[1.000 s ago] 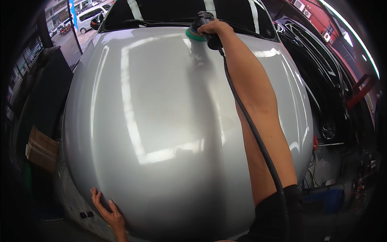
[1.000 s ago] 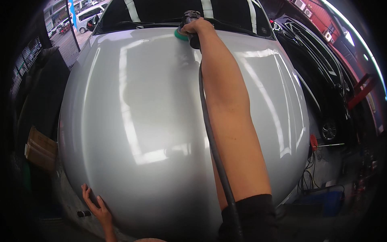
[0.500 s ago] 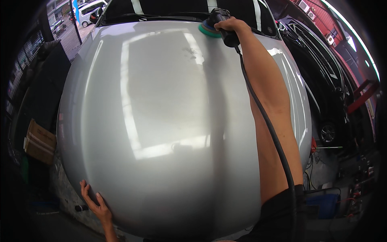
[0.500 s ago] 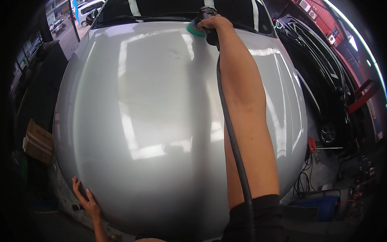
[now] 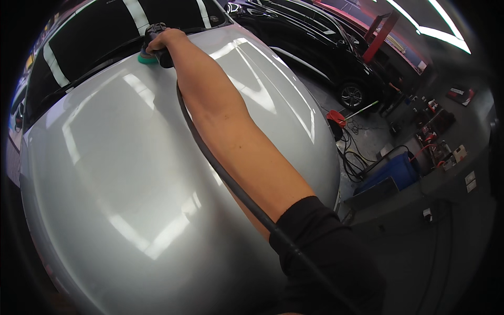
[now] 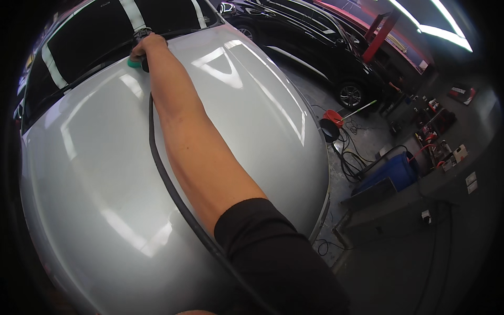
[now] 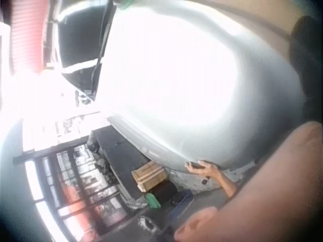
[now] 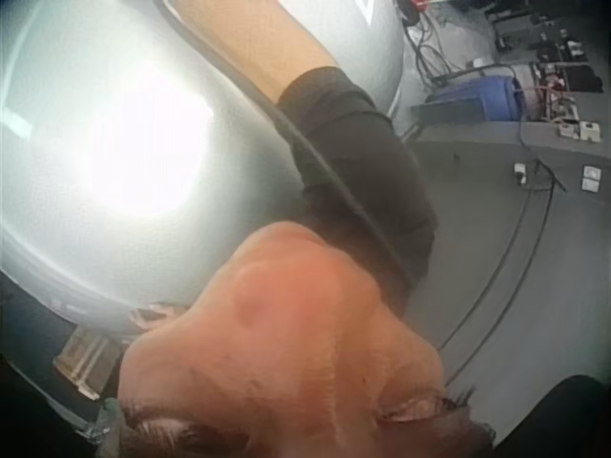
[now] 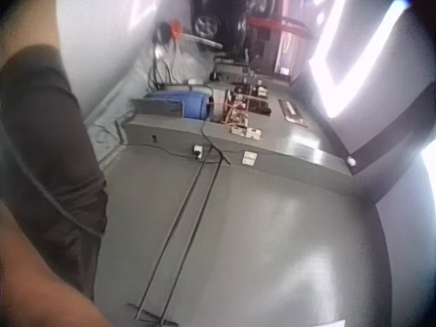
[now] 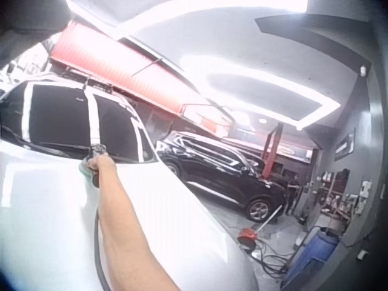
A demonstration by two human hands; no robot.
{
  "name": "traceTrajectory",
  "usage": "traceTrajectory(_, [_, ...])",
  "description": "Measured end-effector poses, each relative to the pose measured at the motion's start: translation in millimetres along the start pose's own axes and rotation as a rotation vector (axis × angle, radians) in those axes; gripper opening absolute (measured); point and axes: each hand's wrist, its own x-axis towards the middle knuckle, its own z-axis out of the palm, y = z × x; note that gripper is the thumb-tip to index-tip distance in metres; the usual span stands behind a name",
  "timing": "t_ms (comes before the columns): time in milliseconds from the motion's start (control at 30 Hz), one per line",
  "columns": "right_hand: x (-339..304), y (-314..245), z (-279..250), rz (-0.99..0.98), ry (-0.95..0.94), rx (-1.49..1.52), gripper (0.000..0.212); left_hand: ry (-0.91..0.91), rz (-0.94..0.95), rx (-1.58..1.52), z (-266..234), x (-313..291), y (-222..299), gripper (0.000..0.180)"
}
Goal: The person uses a rotary polisher with a green pad to polish the hood of a silver car. They apply compound to the pad and move the polisher in overlapping passes across the hood surface.
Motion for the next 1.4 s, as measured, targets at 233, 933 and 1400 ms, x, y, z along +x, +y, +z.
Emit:
traceTrajectory(233, [9.3,18.1,-0.5,0.046,-0.002,0.081,0.080,-0.027,0.029,-0.068,27.7,5.6,9.0,0.047])
traceTrajectory(933, [1.1,-34.8,14.0,-0.006,-0.004,0.117,0.099,-0.063,0.055,-0.125,35.4,14.2,-8.6,0.046])
traceTrajectory(1400, [-10.2,-80.8,33.4,-0.087,0.120,0.032,0.092,-0.064,0.120,-0.244,36.2,26.2,-9.3,0.044])
